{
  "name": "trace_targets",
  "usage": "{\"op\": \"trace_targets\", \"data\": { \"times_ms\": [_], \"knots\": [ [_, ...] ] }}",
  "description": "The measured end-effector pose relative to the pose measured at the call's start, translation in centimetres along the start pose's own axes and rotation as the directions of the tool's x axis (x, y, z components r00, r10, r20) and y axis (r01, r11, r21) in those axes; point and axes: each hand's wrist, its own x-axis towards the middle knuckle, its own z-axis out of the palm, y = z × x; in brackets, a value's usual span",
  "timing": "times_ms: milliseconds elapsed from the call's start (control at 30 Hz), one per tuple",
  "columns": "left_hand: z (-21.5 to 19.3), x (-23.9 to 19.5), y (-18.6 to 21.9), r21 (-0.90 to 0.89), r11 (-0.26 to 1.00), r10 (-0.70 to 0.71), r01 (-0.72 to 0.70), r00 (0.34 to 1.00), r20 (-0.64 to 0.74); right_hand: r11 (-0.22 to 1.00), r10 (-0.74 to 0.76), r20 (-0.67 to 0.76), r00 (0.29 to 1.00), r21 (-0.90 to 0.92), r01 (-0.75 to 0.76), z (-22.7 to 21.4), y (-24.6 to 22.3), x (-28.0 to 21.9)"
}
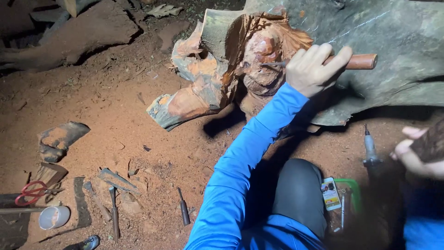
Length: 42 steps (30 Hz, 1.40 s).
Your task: The person carves a large piece of wood using a chisel and mallet. They repeatedly strike the chisel to shape the wood, creating a sculpture.
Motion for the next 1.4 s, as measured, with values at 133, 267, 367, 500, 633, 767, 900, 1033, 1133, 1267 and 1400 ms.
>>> {"op": "trace_targets", "data": {
  "times_ms": [133, 267, 367, 500, 633, 767, 900, 1033, 1133, 1267, 1400],
  "knots": [
    [-0.1, 0.1, -1.3, -0.05, 0.997, -0.064, 0.063, 0.998, -0.022, 0.915, -0.103, -0.461, 0.881, 0.304, 0.265, 2.9, -4.2, 6.9],
    [1.3, -1.0, -2.6, -0.074, 0.981, -0.184, 0.179, 0.981, -0.062, 0.888, -0.459, -0.312, 0.832, -0.135, 0.44, -0.1, -15.1, 10.2],
    [0.4, -0.5, -2.4, -0.095, 0.983, -0.162, 0.158, 0.986, -0.042, 0.843, -0.492, -0.326, 0.807, -0.408, 0.349, 0.0, -16.4, 10.6],
    [0.9, -0.5, -2.0, -0.069, 0.993, -0.097, 0.093, 0.994, -0.05, 0.948, -0.266, -0.198, 0.943, -0.232, 0.219, -1.9, -29.3, 9.8],
    [-0.2, -0.1, -1.7, -0.068, 0.992, -0.104, 0.106, 0.994, 0.033, 0.865, -0.495, -0.422, 0.76, -0.153, 0.478, 1.0, -23.7, 9.3],
    [-0.3, -0.2, -1.7, -0.046, 0.995, -0.086, 0.087, 0.996, 0.03, 0.91, -0.286, -0.445, 0.849, -0.403, 0.095, 1.2, -18.9, 9.0],
    [-0.4, -0.2, -1.5, -0.025, 0.999, -0.047, 0.047, 0.998, 0.037, 0.943, -0.32, -0.594, 0.739, -0.12, 0.311, 3.4, -19.1, 8.8],
    [-0.2, -0.9, -1.9, -0.023, 0.999, -0.042, 0.044, 0.996, 0.073, 0.929, -0.105, -0.459, 0.882, -0.362, -0.078, 3.5, -18.9, 8.0],
    [-1.0, -0.4, -1.9, -0.019, 1.0, -0.007, 0.008, 0.999, 0.052, 0.971, -0.228, -0.592, 0.773, -0.194, 0.138, 4.5, -19.2, 7.8],
    [-2.1, -0.5, -2.1, -0.075, 0.997, 0.016, -0.014, 1.0, 0.025, 0.987, -0.141, -0.55, 0.823, -0.139, 0.076, 5.3, -18.6, 6.5],
    [-4.1, -1.0, -2.1, -0.253, 0.967, -0.006, 0.0, 1.0, -0.025, 0.963, -0.248, -0.568, 0.785, -0.232, 0.137, 5.9, -20.0, 5.1]
  ]
}}
